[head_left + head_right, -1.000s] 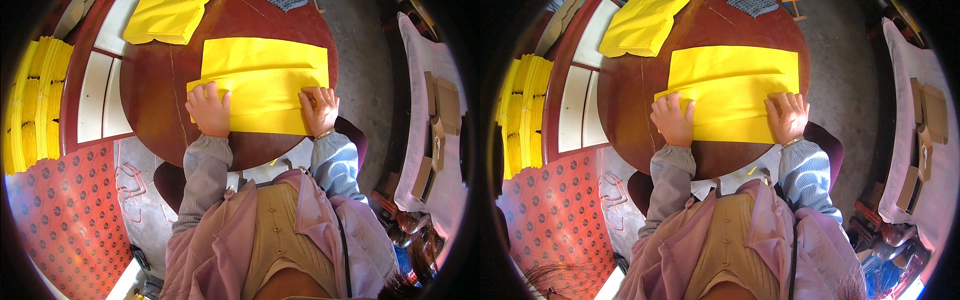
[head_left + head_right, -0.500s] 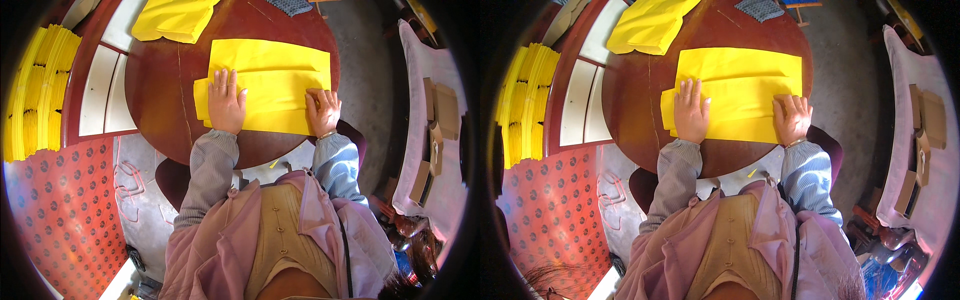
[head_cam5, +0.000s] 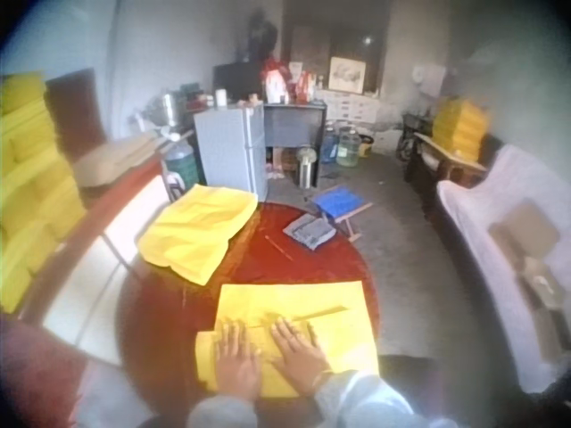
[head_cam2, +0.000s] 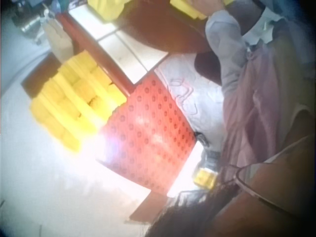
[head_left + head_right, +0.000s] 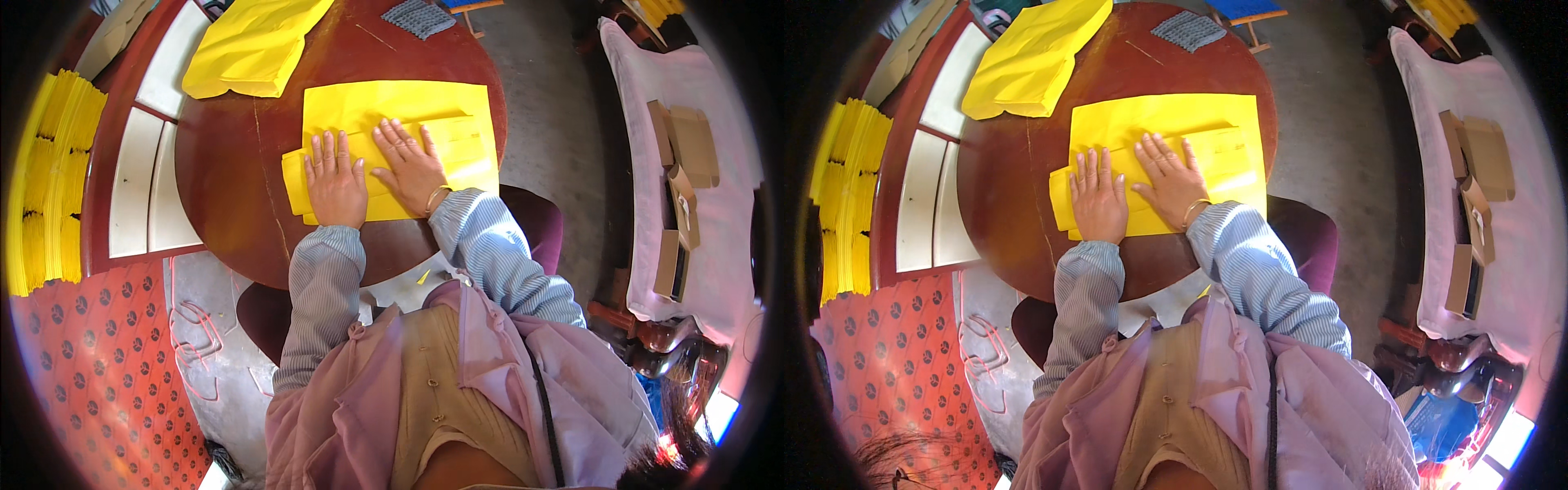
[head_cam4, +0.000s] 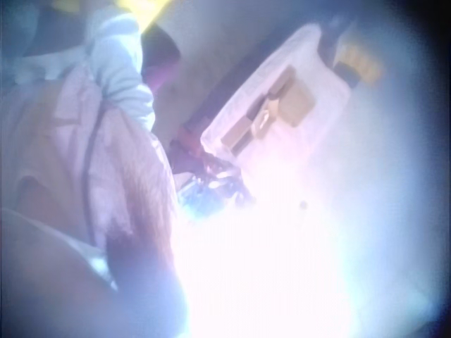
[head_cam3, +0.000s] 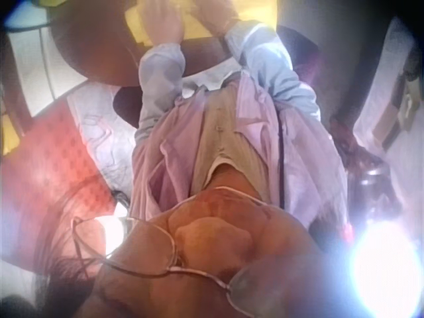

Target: The person folds yellow cloths on a round wooden table. They smooth each fold, stack the folded pieces, and repeat the process with additional cloths. The workspace includes a stack of finished folded cloths and a patterned floor mat nearby.

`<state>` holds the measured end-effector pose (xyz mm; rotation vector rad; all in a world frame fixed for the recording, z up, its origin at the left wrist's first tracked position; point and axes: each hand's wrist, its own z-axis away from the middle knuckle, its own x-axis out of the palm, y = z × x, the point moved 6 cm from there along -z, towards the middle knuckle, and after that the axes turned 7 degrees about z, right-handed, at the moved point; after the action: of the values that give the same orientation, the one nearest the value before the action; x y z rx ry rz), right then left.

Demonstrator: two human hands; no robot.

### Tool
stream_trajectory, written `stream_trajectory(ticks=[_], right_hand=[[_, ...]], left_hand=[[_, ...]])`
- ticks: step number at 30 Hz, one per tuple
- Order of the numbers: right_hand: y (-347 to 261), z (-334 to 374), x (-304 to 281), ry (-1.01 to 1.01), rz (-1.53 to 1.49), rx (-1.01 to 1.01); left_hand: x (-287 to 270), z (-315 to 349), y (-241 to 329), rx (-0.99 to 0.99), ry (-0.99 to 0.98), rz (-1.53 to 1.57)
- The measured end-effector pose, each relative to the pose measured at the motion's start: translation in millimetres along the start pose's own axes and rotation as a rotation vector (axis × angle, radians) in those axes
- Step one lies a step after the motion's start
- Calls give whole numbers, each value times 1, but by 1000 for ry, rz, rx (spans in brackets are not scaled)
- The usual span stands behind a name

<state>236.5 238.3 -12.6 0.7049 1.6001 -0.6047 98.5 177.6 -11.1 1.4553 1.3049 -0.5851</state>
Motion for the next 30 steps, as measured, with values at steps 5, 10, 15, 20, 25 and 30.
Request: stream_trajectory(ticks=[5,10,15,20,25,30], right_hand=[[62,20,-14,-63,168,140],[97,28,-18,-90,181,182],[102,30,-13,-20,112,165],[100,28,-17,-56,78,186],[112,21,-32,16,-124,174],[146,0,-41,109,-275,162]], left_hand=[[-1,0,0,4,-3,-9],[-6,3,-5,-41,-7,-62],[-10,5,-7,-58,47,-91],[-12,4,-7,-60,21,-54],[-12,4,-7,-109,-26,-99],[-10,5,-9,-190,-48,-189]])
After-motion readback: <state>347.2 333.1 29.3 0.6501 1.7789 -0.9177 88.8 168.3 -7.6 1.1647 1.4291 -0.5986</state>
